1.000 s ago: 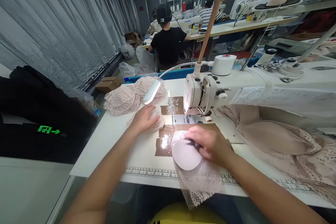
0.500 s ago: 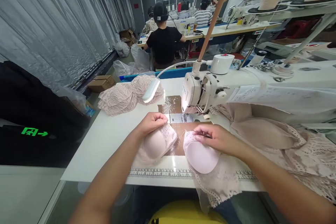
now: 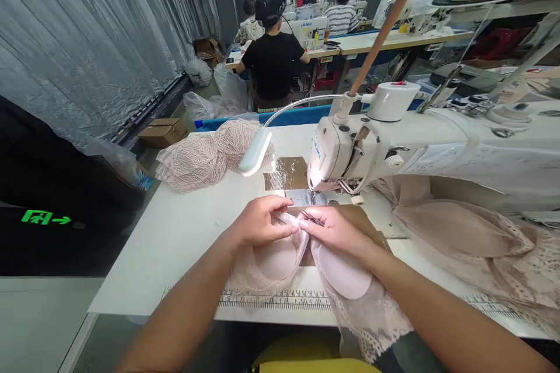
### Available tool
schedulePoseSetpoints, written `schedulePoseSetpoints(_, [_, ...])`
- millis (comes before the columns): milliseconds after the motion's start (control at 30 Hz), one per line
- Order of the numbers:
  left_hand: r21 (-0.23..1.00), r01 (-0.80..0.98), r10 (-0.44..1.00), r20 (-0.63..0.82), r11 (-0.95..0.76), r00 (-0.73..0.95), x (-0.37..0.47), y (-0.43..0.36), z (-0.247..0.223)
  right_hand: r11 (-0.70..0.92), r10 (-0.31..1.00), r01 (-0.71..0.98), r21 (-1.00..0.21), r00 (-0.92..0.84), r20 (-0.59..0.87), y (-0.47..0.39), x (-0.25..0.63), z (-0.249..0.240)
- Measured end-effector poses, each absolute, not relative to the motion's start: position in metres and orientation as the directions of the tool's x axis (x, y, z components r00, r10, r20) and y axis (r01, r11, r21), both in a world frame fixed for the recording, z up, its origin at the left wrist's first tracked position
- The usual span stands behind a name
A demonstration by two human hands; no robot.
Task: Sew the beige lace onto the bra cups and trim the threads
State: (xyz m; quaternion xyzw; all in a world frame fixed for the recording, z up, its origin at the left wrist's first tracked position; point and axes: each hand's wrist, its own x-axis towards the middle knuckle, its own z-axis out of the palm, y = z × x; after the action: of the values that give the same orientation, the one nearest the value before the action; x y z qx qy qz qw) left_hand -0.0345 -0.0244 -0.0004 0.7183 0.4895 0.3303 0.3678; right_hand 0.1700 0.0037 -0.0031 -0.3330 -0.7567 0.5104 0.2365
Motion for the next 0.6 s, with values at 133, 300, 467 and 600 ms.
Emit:
schedulePoseSetpoints(133, [0.946,0.320,0.925,-0.081,-0.045,0.371,-0.027,-0.023,-0.005,0.277,0.745,0.273,-0.921,-0.666,0.026,0.004,0.172,-0.005])
schedulePoseSetpoints(300, [0.974,0.187,0.897,-0.197,0.131,0.396,-0.027,-0.021,-0.008,0.293,0.759,0.257,-0.921,-0.648,0.061,0.013,0.186,-0.012])
schedulePoseSetpoints(467, [0.974,0.124,0.880,-0.224,0.189,0.419,-0.027,-0.022,-0.006,0.298,0.689,0.275,-0.914,-0.725,0.006,0.018,0.198,-0.005])
schedulePoseSetpoints(600, [0.968,0.080,0.874,-0.249,0.238,0.418,-0.026,-0.023,-0.006,0.299,0.686,0.338,-0.892,-0.726,-0.046,0.017,0.198,-0.001])
